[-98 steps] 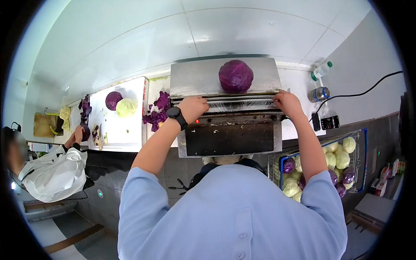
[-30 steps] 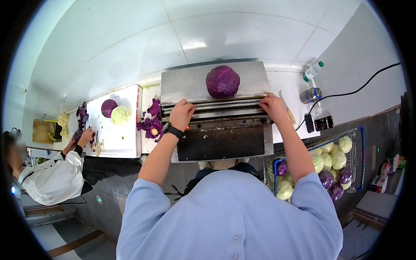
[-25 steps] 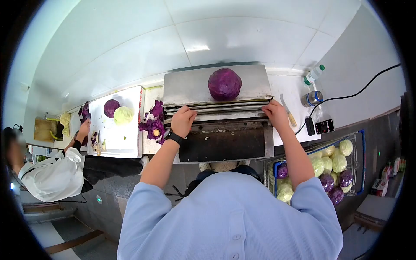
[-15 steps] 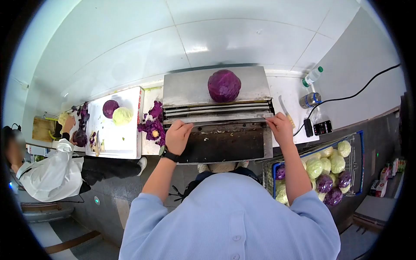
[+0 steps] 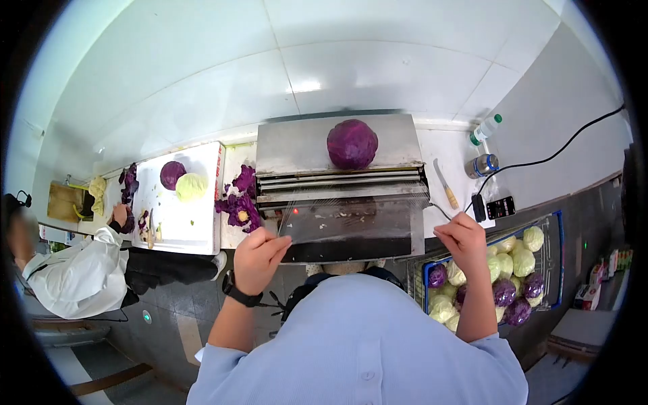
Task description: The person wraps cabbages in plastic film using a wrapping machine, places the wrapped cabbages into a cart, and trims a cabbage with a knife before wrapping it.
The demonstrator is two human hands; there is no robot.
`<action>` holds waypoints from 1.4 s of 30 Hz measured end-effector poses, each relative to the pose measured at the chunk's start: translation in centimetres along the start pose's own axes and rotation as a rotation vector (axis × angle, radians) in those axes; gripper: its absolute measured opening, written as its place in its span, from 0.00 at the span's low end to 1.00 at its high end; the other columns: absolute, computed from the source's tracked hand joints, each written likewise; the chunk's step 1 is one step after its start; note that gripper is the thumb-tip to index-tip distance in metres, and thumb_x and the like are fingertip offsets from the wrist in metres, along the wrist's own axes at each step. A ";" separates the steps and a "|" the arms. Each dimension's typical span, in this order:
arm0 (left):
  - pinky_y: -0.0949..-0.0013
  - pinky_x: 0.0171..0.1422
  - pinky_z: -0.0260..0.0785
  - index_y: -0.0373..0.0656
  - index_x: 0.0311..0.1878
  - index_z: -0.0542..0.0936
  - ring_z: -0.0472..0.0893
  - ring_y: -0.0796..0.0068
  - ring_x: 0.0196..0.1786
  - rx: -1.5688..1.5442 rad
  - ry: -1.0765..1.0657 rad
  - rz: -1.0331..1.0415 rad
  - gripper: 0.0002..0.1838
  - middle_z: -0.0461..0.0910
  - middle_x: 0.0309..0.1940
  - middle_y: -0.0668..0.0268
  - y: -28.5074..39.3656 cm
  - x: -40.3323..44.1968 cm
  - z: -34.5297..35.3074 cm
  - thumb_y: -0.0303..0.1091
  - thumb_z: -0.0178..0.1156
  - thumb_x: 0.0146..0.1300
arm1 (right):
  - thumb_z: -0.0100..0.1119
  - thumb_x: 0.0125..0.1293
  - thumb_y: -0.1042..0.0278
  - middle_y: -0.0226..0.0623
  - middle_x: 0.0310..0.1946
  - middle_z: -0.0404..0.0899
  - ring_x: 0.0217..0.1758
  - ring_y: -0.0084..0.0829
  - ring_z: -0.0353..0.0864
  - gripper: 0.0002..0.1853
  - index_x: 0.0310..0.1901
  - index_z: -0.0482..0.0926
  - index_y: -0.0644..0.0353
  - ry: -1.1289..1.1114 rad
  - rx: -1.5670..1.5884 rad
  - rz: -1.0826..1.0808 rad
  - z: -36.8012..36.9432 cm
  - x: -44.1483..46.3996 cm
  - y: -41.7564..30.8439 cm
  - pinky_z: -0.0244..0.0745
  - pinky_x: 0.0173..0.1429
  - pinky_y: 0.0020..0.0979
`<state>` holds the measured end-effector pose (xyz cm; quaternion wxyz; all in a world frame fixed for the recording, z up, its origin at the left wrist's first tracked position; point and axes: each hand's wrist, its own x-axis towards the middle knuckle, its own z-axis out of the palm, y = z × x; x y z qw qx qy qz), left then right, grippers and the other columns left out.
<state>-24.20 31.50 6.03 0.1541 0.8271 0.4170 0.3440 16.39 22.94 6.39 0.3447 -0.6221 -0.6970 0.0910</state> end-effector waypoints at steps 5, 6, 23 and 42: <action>0.68 0.31 0.71 0.41 0.36 0.87 0.79 0.66 0.28 0.000 -0.052 0.107 0.10 0.77 0.27 0.64 2.6 1.8 -4.6 0.20 0.74 0.51 | 0.77 0.48 0.78 0.33 0.23 0.74 0.25 0.31 0.76 0.09 0.33 0.87 0.59 -0.029 0.054 -0.110 -4.1 0.9 -2.4 0.68 0.28 0.30; 0.68 0.31 0.71 0.41 0.36 0.88 0.79 0.67 0.29 -0.012 -0.061 0.118 0.10 0.77 0.27 0.64 3.0 2.3 -5.7 0.19 0.74 0.50 | 0.77 0.48 0.78 0.33 0.23 0.74 0.25 0.31 0.76 0.10 0.33 0.87 0.59 -0.039 0.071 -0.138 -5.1 1.3 -2.9 0.68 0.28 0.30; 0.71 0.37 0.74 0.36 0.37 0.88 0.81 0.78 0.29 -0.231 0.073 -0.601 0.09 0.85 0.27 0.66 -26.4 31.6 16.1 0.34 0.71 0.62 | 0.73 0.63 0.63 0.33 0.23 0.82 0.25 0.21 0.77 0.13 0.35 0.88 0.67 -0.143 0.337 0.432 14.4 35.9 23.1 0.73 0.30 0.29; 0.54 0.59 0.76 0.41 0.52 0.85 0.83 0.47 0.53 0.272 -0.189 -0.417 0.13 0.84 0.52 0.50 -25.9 27.4 16.5 0.28 0.55 0.70 | 0.67 0.65 0.57 0.47 0.39 0.87 0.42 0.44 0.86 0.15 0.44 0.88 0.61 -0.228 -0.391 0.355 19.0 31.8 28.6 0.80 0.48 0.40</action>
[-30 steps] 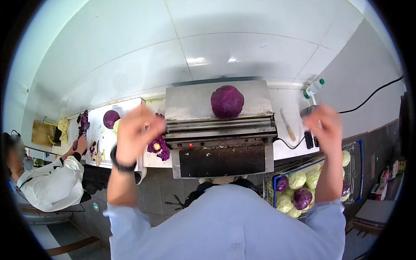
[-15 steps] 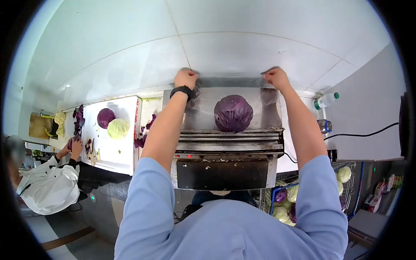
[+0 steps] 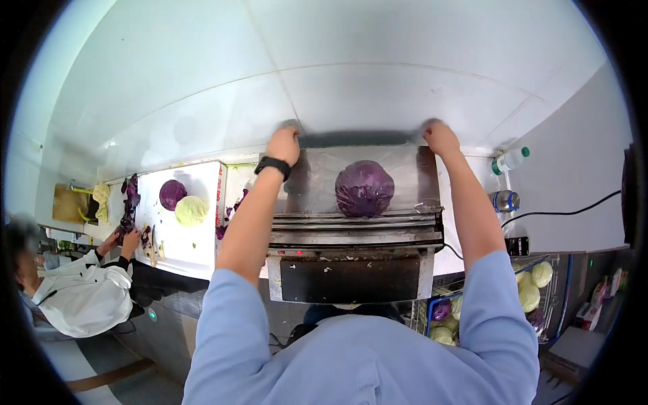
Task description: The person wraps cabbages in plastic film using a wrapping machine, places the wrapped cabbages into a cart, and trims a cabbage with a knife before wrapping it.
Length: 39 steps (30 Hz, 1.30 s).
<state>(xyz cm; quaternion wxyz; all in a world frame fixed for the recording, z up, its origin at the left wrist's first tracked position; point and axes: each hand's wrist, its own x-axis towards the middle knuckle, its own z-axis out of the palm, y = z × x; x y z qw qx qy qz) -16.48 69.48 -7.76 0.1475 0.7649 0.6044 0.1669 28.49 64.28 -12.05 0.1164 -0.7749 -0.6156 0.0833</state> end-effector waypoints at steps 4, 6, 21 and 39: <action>0.50 0.59 0.73 0.39 0.51 0.83 0.81 0.45 0.54 -0.447 -0.021 0.352 0.14 0.82 0.52 0.46 10.5 -8.0 -5.1 0.36 0.52 0.75 | 0.59 0.73 0.60 0.48 0.46 0.86 0.48 0.50 0.85 0.14 0.50 0.85 0.59 0.241 0.635 -0.245 -9.3 -10.4 -12.7 0.80 0.56 0.42; 0.50 0.60 0.73 0.38 0.54 0.82 0.80 0.42 0.55 -0.500 0.073 0.460 0.15 0.82 0.52 0.46 13.2 -10.8 -2.1 0.37 0.52 0.75 | 0.58 0.74 0.60 0.46 0.48 0.86 0.52 0.49 0.84 0.14 0.53 0.84 0.58 0.326 0.657 -0.540 -7.7 -13.5 -16.4 0.79 0.58 0.41; 0.56 0.62 0.72 0.35 0.58 0.80 0.82 0.44 0.56 -0.295 -0.120 0.016 0.26 0.82 0.54 0.43 10.2 -11.0 0.3 0.48 0.44 0.80 | 0.51 0.77 0.42 0.48 0.59 0.82 0.60 0.41 0.81 0.30 0.60 0.81 0.65 0.032 0.752 0.093 -1.7 -14.7 -13.9 0.72 0.66 0.37; 0.60 0.70 0.66 0.31 0.66 0.75 0.79 0.50 0.63 -0.646 -0.166 -0.145 0.35 0.80 0.58 0.42 11.3 -10.7 1.6 0.58 0.46 0.78 | 0.55 0.76 0.42 0.51 0.60 0.79 0.62 0.41 0.77 0.33 0.65 0.75 0.67 -0.029 0.877 0.140 -1.8 -14.0 -13.3 0.71 0.68 0.37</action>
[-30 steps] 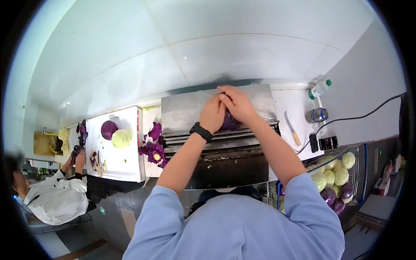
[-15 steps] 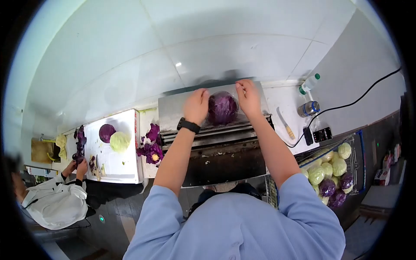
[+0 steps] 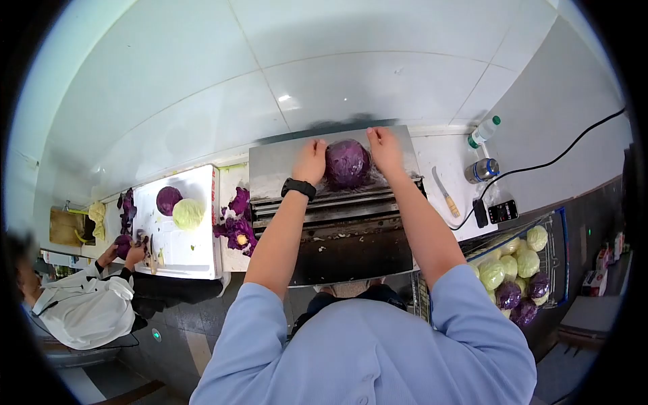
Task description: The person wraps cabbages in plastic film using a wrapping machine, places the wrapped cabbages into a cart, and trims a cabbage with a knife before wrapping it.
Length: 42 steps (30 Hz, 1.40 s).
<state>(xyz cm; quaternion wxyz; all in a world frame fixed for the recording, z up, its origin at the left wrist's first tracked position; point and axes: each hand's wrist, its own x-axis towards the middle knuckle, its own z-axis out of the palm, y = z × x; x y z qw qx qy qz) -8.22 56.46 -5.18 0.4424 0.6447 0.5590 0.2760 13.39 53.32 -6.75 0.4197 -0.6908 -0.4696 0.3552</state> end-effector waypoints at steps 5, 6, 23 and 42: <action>0.56 0.73 0.64 0.33 0.70 0.72 0.74 0.51 0.70 -0.151 -0.050 -0.006 0.41 0.75 0.67 0.45 -1.2 -1.2 1.3 0.65 0.45 0.76 | 0.69 0.67 0.48 0.48 0.67 0.73 0.69 0.40 0.73 0.43 0.77 0.61 0.57 -0.407 0.219 -0.081 0.4 -2.0 1.8 0.66 0.74 0.37; 0.56 0.74 0.64 0.34 0.72 0.69 0.73 0.52 0.71 -0.246 -0.093 -0.049 0.40 0.73 0.68 0.45 -1.5 -1.0 1.2 0.63 0.49 0.75 | 0.73 0.62 0.49 0.48 0.70 0.70 0.72 0.40 0.71 0.49 0.79 0.57 0.56 -0.480 0.217 -0.106 -0.6 -2.2 1.7 0.65 0.75 0.37; 0.60 0.70 0.70 0.37 0.76 0.54 0.75 0.60 0.66 -0.198 -0.221 0.003 0.56 0.71 0.66 0.49 -0.9 -6.1 -1.0 0.45 0.80 0.54 | 0.90 0.37 0.55 0.48 0.67 0.72 0.71 0.44 0.72 0.62 0.74 0.60 0.61 -0.429 0.138 -0.363 -1.5 -7.5 -1.6 0.65 0.76 0.39; 0.58 0.79 0.60 0.43 0.78 0.53 0.69 0.57 0.73 -0.186 -0.243 0.230 0.65 0.67 0.70 0.53 -0.7 -19.0 -1.1 0.46 0.86 0.40 | 0.93 0.28 0.54 0.53 0.78 0.53 0.80 0.53 0.58 0.78 0.81 0.46 0.52 -0.398 0.006 -0.475 -2.6 -19.3 -0.3 0.58 0.81 0.46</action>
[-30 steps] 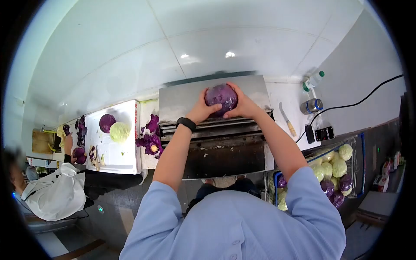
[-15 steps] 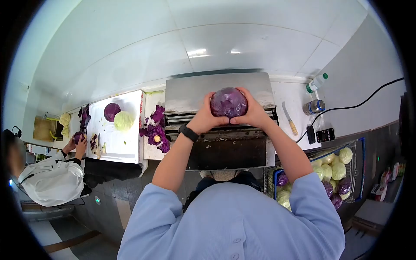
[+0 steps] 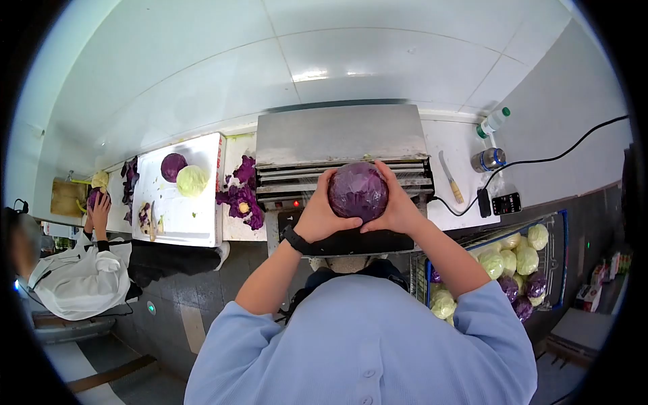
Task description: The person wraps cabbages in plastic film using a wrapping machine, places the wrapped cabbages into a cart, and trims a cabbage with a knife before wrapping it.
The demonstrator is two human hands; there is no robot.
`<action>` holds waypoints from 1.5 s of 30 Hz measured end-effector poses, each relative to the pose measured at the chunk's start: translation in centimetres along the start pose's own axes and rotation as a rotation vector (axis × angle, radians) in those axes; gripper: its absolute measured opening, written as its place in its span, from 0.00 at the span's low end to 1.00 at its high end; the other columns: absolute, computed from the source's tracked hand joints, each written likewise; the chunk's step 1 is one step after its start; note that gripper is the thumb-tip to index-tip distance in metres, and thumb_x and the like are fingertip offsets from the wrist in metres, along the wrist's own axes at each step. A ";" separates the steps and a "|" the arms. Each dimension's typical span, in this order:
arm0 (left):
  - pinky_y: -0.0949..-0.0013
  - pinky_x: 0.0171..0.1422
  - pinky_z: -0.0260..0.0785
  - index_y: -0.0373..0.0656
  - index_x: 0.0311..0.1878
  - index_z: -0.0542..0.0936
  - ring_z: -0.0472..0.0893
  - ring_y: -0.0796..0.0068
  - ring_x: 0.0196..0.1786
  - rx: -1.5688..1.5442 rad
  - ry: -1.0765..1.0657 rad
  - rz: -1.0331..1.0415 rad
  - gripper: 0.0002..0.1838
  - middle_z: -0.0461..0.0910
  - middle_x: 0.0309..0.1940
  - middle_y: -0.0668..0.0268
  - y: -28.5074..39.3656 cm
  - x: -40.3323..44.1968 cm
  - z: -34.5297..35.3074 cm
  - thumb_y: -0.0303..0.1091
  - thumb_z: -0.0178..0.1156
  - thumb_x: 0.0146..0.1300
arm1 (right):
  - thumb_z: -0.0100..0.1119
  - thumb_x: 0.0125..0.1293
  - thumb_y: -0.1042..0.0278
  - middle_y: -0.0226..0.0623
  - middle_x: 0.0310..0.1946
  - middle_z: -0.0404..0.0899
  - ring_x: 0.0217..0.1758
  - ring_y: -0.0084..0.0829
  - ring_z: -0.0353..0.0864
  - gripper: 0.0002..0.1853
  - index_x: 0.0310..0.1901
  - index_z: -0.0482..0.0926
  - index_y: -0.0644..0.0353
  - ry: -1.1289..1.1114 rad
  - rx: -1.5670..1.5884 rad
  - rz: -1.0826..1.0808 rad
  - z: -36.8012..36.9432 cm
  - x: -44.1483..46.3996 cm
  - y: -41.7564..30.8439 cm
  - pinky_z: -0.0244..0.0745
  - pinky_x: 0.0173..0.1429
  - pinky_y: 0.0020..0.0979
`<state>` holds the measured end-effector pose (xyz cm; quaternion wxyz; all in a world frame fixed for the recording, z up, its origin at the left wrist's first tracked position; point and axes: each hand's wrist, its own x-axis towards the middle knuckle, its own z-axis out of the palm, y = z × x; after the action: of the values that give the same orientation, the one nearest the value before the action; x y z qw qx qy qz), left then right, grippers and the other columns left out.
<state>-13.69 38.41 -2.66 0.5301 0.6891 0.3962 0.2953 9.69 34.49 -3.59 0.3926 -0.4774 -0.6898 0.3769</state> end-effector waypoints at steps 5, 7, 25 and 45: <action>0.58 0.78 0.60 0.43 0.78 0.53 0.69 0.57 0.73 0.039 0.005 -0.019 0.65 0.67 0.69 0.52 0.0 0.2 -0.1 0.46 0.85 0.40 | 0.92 0.29 0.55 0.53 0.78 0.53 0.78 0.56 0.61 0.73 0.79 0.53 0.49 0.126 -0.107 -0.302 0.7 0.2 0.9 0.65 0.78 0.47; 0.58 0.79 0.60 0.43 0.77 0.53 0.68 0.57 0.73 0.019 -0.010 -0.087 0.65 0.67 0.70 0.51 -0.3 0.3 -0.1 0.46 0.85 0.40 | 0.91 0.30 0.54 0.53 0.76 0.55 0.77 0.56 0.62 0.69 0.77 0.56 0.49 0.086 -0.147 -0.253 0.7 0.3 0.9 0.67 0.76 0.48; 0.53 0.74 0.66 0.34 0.78 0.53 0.72 0.43 0.70 0.488 0.082 0.109 0.64 0.68 0.69 0.44 0.1 -2.3 1.0 0.48 0.82 0.45 | 0.87 0.37 0.52 0.47 0.67 0.67 0.71 0.45 0.70 0.61 0.73 0.61 0.58 0.102 0.005 -0.007 0.8 -0.4 0.6 0.64 0.75 0.42; 0.51 0.65 0.74 0.32 0.78 0.53 0.78 0.40 0.61 0.505 -0.032 0.005 0.64 0.74 0.61 0.41 -2.4 -8.1 3.0 0.58 0.79 0.48 | 0.87 0.38 0.48 0.46 0.68 0.67 0.72 0.43 0.69 0.63 0.75 0.59 0.58 -0.017 0.141 0.295 4.3 -6.8 1.2 0.63 0.76 0.40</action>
<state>-15.95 30.24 -5.65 0.3467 0.8051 0.4474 0.1773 7.90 27.70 -7.66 0.3595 -0.5416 -0.5875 0.4819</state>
